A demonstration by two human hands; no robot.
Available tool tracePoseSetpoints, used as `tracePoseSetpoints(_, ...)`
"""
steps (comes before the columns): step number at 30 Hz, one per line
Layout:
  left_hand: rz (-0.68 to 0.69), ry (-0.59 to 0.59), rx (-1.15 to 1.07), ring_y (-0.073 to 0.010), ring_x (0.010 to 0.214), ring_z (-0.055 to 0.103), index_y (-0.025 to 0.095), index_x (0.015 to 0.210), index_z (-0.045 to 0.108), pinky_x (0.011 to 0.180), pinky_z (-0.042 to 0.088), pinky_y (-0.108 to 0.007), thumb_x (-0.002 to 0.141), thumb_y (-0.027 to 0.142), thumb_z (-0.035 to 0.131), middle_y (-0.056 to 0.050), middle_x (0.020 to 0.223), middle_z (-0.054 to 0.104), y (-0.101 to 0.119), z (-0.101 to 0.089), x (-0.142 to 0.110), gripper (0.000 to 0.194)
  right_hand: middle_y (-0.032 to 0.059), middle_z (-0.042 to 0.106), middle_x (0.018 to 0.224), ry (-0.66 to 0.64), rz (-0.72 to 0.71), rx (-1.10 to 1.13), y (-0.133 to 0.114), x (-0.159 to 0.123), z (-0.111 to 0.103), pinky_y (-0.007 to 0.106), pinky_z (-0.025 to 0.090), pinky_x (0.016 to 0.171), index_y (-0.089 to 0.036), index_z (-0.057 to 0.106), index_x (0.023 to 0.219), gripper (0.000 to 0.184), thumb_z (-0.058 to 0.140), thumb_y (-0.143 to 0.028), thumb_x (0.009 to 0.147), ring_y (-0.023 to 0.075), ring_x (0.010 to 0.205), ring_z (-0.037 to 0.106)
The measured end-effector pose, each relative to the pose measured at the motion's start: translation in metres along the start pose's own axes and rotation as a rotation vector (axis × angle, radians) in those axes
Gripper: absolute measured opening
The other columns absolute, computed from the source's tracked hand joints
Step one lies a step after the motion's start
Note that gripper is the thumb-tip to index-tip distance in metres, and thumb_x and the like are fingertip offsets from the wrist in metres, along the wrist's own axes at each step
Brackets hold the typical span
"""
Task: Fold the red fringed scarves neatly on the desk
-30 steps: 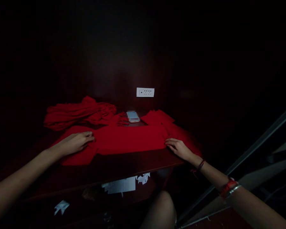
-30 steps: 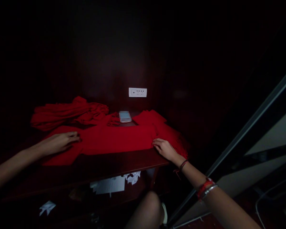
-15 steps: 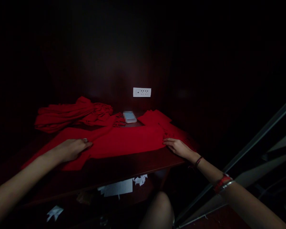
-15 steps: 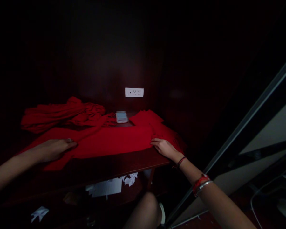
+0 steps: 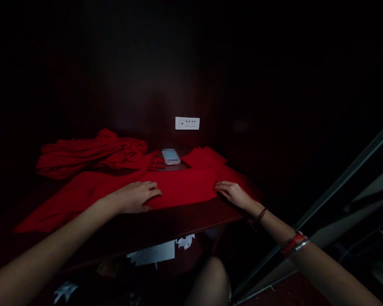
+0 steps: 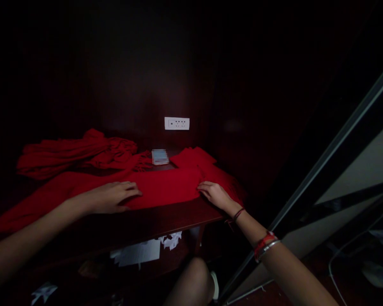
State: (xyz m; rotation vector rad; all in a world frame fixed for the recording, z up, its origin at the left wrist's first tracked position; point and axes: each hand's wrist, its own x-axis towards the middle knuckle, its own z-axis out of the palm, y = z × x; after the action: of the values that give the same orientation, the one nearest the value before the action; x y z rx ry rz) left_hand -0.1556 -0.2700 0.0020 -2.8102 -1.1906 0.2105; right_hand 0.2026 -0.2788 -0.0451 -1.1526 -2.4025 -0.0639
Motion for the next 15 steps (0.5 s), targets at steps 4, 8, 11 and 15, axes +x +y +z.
tracePoseSetpoints(4,-0.024,0.091,0.007,-0.0256,0.107,0.041,0.021,0.118,0.04,0.086,0.034,-0.036,0.074,0.039,0.045,-0.011,0.12,0.042,0.026,0.015,0.018,0.048,0.0061,0.061,0.096,0.065,0.025,0.015,-0.002,0.007,-0.003,0.03,0.043,0.081,-0.02,0.06,0.095,0.025,0.04,-0.02,0.081,0.0162,0.089,0.055)
tracePoseSetpoints(8,-0.105,0.301,-0.04,-0.0284,0.11,0.037,0.013,0.122,0.034,0.088,0.033,-0.038,0.073,0.055,0.038,-0.016,0.121,0.04,0.061,0.022,0.049,0.064,0.0058,0.061,0.096,0.123,0.061,0.019,-0.009,0.023,-0.012,0.029,0.042,0.079,-0.019,0.059,0.096,0.024,0.04,-0.021,0.082,0.0162,0.088,0.055)
tracePoseSetpoints(11,-0.168,0.389,-0.004,-0.0289,0.104,0.043,0.012,0.12,0.036,0.083,0.036,-0.039,0.076,0.042,0.042,-0.018,0.116,0.044,0.086,0.021,0.077,0.053,0.0066,0.061,0.095,0.176,0.093,0.0,-0.013,0.037,-0.022,0.028,0.041,0.079,-0.017,0.06,0.095,0.024,0.041,-0.02,0.081,0.0162,0.088,0.055)
tracePoseSetpoints(15,-0.231,0.346,0.026,-0.0239,0.086,0.054,0.015,0.107,0.047,0.069,0.042,-0.035,0.078,0.014,0.034,-0.016,0.101,0.053,0.076,0.012,0.091,0.032,0.0067,0.062,0.094,0.234,0.177,-0.001,-0.005,0.055,-0.034,0.025,0.04,0.08,-0.014,0.061,0.092,0.022,0.044,-0.019,0.079,0.0146,0.088,0.055)
